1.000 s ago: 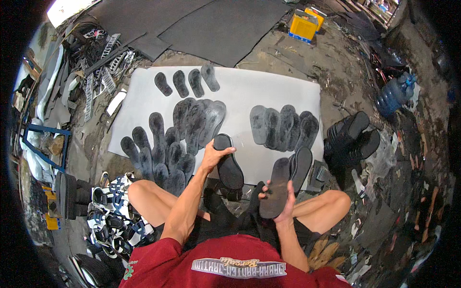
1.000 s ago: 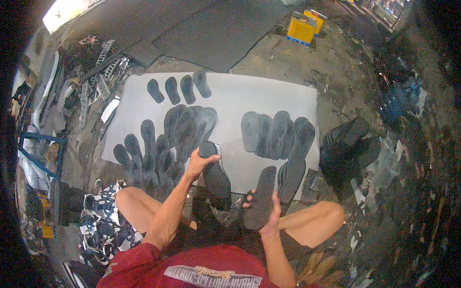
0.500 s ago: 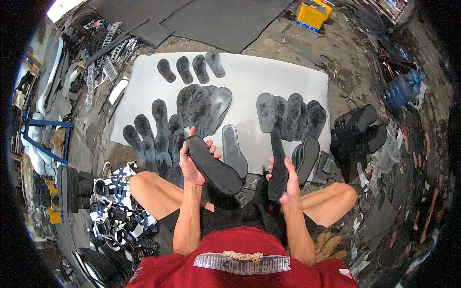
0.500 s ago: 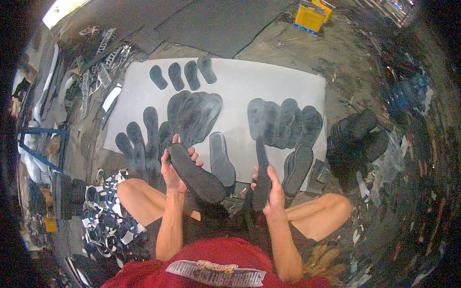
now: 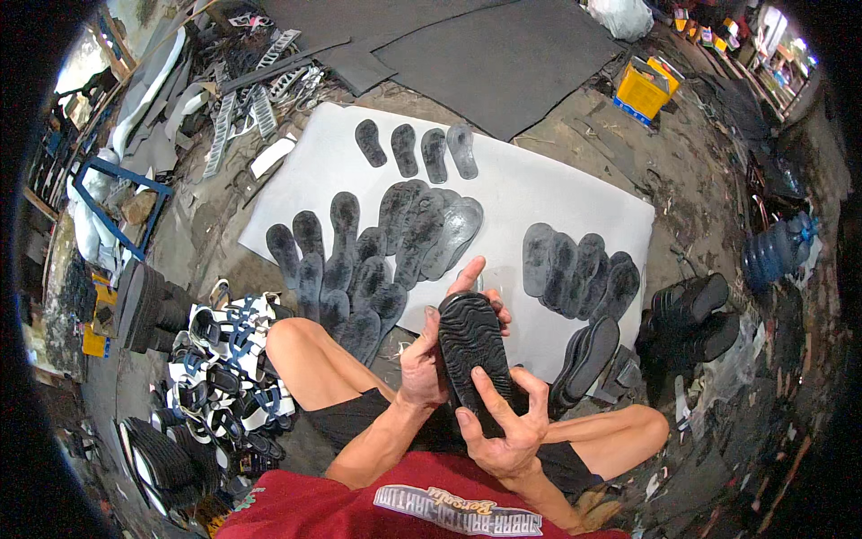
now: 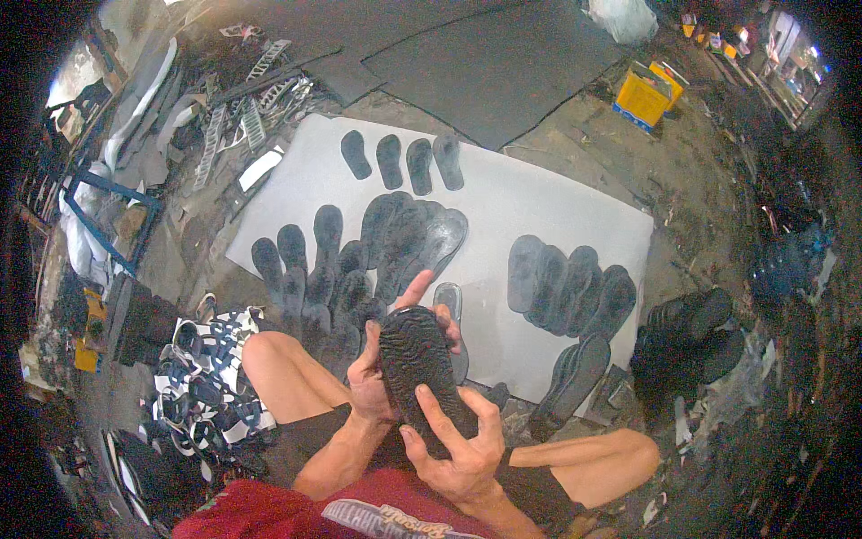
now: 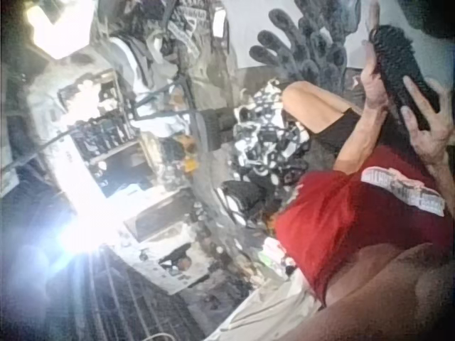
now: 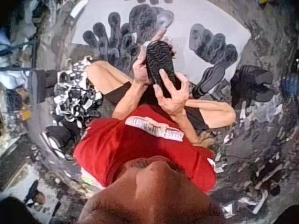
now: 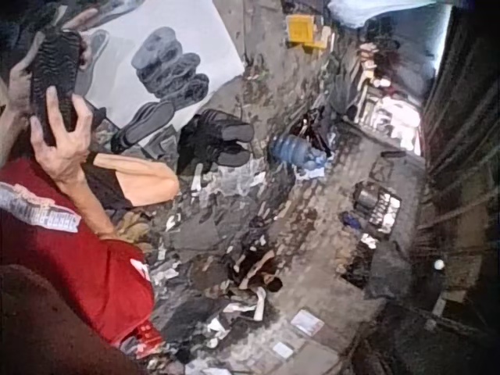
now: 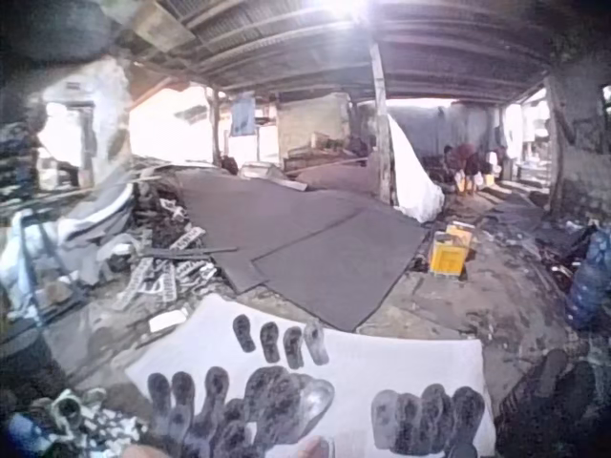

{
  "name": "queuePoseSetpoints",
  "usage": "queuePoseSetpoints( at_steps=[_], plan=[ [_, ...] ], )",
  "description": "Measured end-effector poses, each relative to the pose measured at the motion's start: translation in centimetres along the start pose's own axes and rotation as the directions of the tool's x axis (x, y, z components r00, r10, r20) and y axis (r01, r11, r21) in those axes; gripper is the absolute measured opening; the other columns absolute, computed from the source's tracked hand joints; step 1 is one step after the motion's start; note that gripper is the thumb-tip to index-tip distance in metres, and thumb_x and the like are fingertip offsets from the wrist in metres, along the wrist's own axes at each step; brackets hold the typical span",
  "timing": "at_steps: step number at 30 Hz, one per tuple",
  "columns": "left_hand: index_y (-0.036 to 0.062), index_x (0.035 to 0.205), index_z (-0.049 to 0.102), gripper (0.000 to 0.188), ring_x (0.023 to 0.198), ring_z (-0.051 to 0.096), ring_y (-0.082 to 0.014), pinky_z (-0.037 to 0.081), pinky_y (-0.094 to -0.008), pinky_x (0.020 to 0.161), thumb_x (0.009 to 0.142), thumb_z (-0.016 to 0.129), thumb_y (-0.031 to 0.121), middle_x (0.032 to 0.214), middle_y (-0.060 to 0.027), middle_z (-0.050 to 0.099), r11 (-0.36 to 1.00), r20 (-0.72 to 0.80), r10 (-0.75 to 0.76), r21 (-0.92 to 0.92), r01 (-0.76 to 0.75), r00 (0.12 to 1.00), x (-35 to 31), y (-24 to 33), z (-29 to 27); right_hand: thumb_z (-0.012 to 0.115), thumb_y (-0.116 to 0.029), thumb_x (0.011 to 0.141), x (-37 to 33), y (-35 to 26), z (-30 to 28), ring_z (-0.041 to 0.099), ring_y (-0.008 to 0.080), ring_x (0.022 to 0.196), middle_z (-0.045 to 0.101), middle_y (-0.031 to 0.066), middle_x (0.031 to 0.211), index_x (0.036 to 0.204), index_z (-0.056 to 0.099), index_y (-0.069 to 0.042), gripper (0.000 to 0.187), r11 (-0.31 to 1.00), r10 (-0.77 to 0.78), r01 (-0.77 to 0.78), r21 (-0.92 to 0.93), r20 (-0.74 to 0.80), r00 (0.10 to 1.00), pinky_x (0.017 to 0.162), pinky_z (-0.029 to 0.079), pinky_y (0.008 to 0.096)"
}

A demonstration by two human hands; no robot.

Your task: The person sits on the floor and repeatedly picks up black foam insoles and textured rubber outsoles, aligns them, and presses them together by hand. The person handles the insoles one at a time, turning them over and pressing the edges to bond the layers.

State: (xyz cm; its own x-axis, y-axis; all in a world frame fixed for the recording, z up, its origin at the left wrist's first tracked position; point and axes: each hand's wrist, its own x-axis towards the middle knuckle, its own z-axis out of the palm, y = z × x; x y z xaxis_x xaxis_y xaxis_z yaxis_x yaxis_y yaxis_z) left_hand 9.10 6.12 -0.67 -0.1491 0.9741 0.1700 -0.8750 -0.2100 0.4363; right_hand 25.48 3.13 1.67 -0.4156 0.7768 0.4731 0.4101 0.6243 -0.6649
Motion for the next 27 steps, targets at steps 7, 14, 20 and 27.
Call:
queuePoseSetpoints(
  at_steps=[7,14,20,27],
  plan=[
    [0.0054,0.175,0.014,0.091,0.128,0.058,-0.0277,0.047,-0.0436,0.115,0.11,0.049,0.059,0.141,-0.0141,0.054,0.998,0.03,-0.03,-0.046,0.032,0.999,-0.39,-0.38,0.32,0.091,-0.025,0.079,-0.36,0.23,0.14,0.066,0.0349,0.109,0.064,0.0204,0.123,0.135,0.08,-0.015,0.057,0.999,0.03,-0.031,-0.014,-0.017,0.999,0.093,0.058,0.0421],
    [0.0052,0.175,0.014,0.087,0.128,0.057,-0.0268,0.046,-0.0421,0.116,0.112,0.048,0.056,0.141,-0.015,0.052,0.996,0.05,-0.03,-0.088,0.034,0.998,-0.52,-0.59,0.26,0.089,-0.024,0.081,-0.4,0.08,0.23,0.067,0.0355,0.11,0.066,0.0211,0.123,0.136,0.079,-0.014,0.057,0.999,0.049,-0.049,0.014,-0.012,0.999,0.093,0.058,0.0433],
    [0.0043,0.175,0.013,0.09,0.127,0.058,-0.0261,0.046,-0.0415,0.115,0.111,0.052,0.054,0.14,-0.0152,0.052,0.998,0.014,-0.035,-0.051,0.035,0.999,-0.64,-0.42,0.35,0.089,-0.023,0.081,-0.37,0.01,0.34,0.066,0.0366,0.109,0.066,0.0229,0.122,0.134,0.079,-0.012,0.055,0.997,0.065,-0.065,0.032,-0.009,0.998,0.093,0.057,0.0443],
    [0.0011,0.159,0.041,0.068,0.123,0.061,-0.0262,0.049,-0.0417,0.112,0.106,0.053,0.041,0.135,-0.0163,0.057,0.998,-0.036,-0.047,0.028,0.048,0.998,-0.65,-0.11,-0.01,0.088,-0.022,0.082,0.07,-0.19,0.05,0.066,0.0376,0.109,0.065,0.0237,0.122,0.133,0.079,-0.01,0.052,0.99,0.115,-0.118,0.071,0.036,0.993,0.095,0.056,0.0451]
  ],
)
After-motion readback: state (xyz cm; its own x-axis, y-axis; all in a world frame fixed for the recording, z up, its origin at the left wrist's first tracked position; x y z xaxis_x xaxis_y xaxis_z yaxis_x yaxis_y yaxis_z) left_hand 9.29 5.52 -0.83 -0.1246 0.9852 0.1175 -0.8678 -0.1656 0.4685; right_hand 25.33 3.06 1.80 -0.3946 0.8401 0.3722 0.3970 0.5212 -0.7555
